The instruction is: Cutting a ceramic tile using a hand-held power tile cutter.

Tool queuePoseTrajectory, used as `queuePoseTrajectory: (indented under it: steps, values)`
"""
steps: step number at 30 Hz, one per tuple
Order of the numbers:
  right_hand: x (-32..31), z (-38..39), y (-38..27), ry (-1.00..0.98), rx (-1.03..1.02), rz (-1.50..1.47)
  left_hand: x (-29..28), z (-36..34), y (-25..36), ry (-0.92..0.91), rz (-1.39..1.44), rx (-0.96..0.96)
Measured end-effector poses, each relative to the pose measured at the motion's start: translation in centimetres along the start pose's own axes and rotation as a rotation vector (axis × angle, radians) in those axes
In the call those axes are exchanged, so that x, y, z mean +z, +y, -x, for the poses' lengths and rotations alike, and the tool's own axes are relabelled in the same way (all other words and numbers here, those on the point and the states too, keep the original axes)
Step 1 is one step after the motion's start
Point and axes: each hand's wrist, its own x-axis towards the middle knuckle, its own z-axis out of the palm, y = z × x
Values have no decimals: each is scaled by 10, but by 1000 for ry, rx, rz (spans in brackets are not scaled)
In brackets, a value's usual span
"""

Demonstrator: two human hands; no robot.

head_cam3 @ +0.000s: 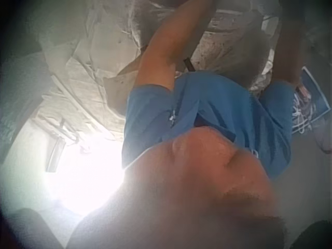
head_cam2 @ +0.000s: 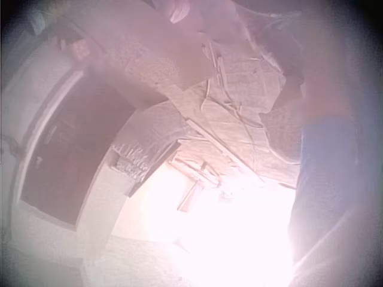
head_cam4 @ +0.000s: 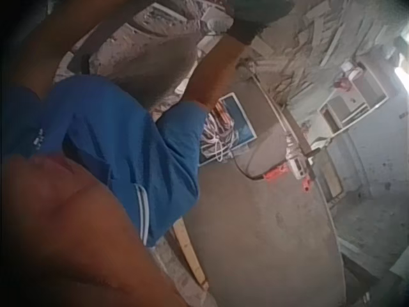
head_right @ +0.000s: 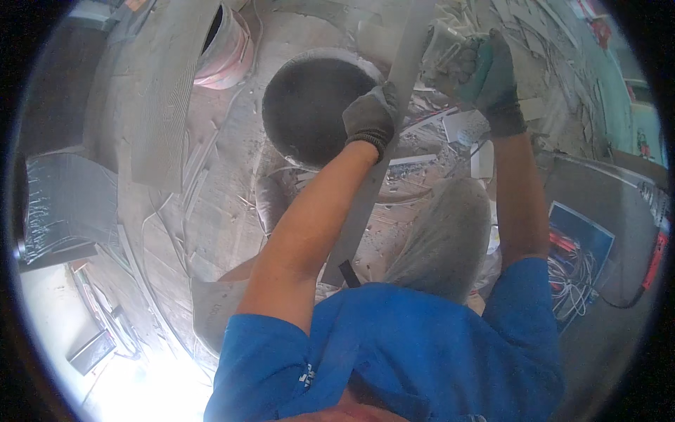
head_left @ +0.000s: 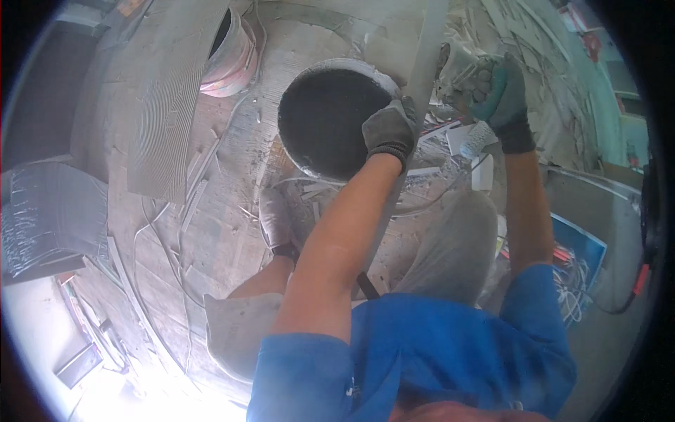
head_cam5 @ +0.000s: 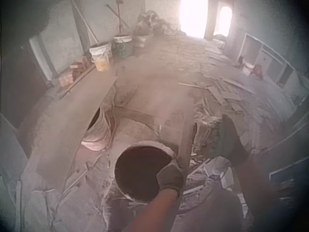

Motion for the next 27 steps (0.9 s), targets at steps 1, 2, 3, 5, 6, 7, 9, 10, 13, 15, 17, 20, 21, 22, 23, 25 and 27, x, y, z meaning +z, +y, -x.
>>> queuePoseTrajectory:
  steps: [1,2,3,5,6,7,9,10,13,15,17,20,21,22,23,25,27]
  values:
    - [-6,-1,1,-114,0,-15,0,1,1,3,-5,5]
    - [-13,-2,1,-228,0,-31,1,1,1,6,-10,11]
    - [-20,-5,2,-228,1,-28,1,1,1,6,-8,10]
    - [-25,-10,1,-352,-12,-31,0,-1,3,-32,-4,15]
    - [-27,-10,1,-350,-12,-27,0,0,3,-34,0,15]
    - [-24,-10,3,-326,11,-40,0,0,1,-16,-3,9]
    - [-17,-7,8,-304,38,-52,1,0,-3,4,-5,-1]
    - [-15,-4,10,-283,18,-35,0,0,-3,6,-1,0]
    - [-14,2,12,-252,-3,-24,-1,0,0,0,3,0]
    - [-18,3,10,-240,-5,-30,-3,0,4,-12,4,1]
    - [-25,3,11,-241,50,-88,-4,1,5,-17,3,-23]
    - [-31,-2,6,-417,89,-51,-4,1,4,-31,19,-20]
    - [-32,0,8,-416,89,-50,-3,1,3,-32,21,-19]
    - [-17,7,12,-260,81,-59,-3,0,0,-20,15,-25]
    - [-10,14,13,-96,70,-67,-2,-1,-1,-13,13,-25]
    - [-9,19,13,-97,74,-69,0,-1,-1,-14,11,-19]
    - [-10,22,15,-97,80,-72,2,0,-1,-15,9,-15]
